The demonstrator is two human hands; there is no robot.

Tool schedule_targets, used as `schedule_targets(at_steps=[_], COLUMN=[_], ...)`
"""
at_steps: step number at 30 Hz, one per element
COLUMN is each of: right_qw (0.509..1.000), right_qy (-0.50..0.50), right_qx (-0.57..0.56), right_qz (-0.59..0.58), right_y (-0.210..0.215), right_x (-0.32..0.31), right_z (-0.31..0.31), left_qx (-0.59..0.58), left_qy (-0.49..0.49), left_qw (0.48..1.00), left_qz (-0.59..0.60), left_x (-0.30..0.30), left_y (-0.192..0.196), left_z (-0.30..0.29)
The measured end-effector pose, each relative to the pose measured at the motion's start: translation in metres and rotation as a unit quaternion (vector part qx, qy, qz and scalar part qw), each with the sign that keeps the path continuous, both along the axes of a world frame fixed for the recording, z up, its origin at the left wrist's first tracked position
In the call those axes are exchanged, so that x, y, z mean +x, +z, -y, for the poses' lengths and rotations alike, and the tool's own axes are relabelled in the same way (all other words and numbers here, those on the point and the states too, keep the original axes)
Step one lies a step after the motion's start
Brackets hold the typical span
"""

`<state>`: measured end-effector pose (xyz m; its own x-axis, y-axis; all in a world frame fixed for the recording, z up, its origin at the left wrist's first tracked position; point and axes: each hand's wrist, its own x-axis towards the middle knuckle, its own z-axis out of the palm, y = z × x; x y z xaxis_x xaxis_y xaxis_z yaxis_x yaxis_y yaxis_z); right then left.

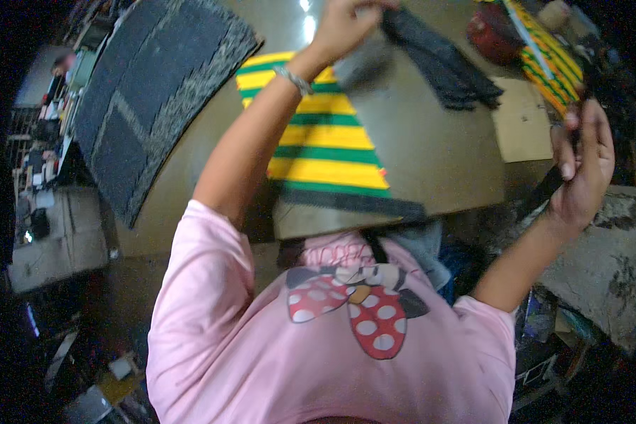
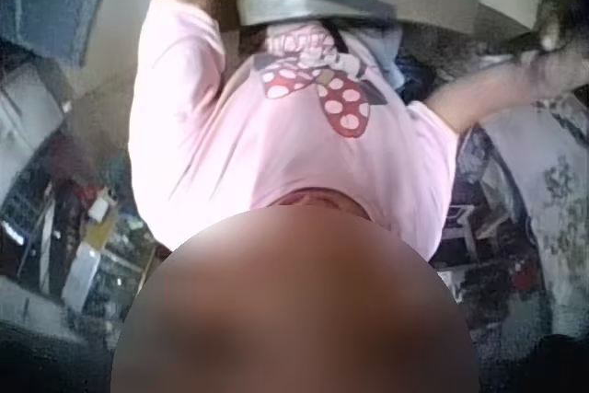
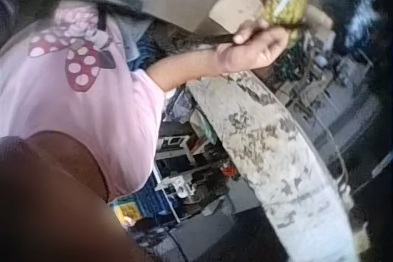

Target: The person aligns and presses black fabric strips onto a stack of green and yellow striped fabric pieces on a work table. They repeatedly pick up black strips, position them along the edges, and smooth them down by hand. The person flips the stack to show the patterned side and continues attaching strips.

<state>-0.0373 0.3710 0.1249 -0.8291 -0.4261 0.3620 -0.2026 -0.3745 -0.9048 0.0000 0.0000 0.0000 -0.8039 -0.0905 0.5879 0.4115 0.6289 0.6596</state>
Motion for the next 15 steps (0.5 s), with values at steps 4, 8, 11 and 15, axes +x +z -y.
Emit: schedule_targets(at_steps=[4,8,11,15], right_qw=[0.951,0.850,0.803,0.790], right_qy=[0.096,0.331,0.439,0.444], right_qx=[0.291,0.398,0.394,0.421], right_qz=[0.039,0.100,0.089,0.035], right_y=[0.006,0.010,-0.003,-0.017], right_x=[0.080,0.117,0.128,0.135], right_z=[0.035,0.083,0.111,0.129], left_qx=[0.217,0.227,0.372,0.477], left_qy=[-0.076,0.066,0.150,0.208], left_qw=[0.966,0.936,0.863,0.803], left_qz=[0.116,0.261,0.306,0.290], left_x=[0.114,0.238,0.279,0.311], left_y=[0.093,0.123,0.120,0.095], left_z=[-0.045,-0.110,-0.105,-0.100])
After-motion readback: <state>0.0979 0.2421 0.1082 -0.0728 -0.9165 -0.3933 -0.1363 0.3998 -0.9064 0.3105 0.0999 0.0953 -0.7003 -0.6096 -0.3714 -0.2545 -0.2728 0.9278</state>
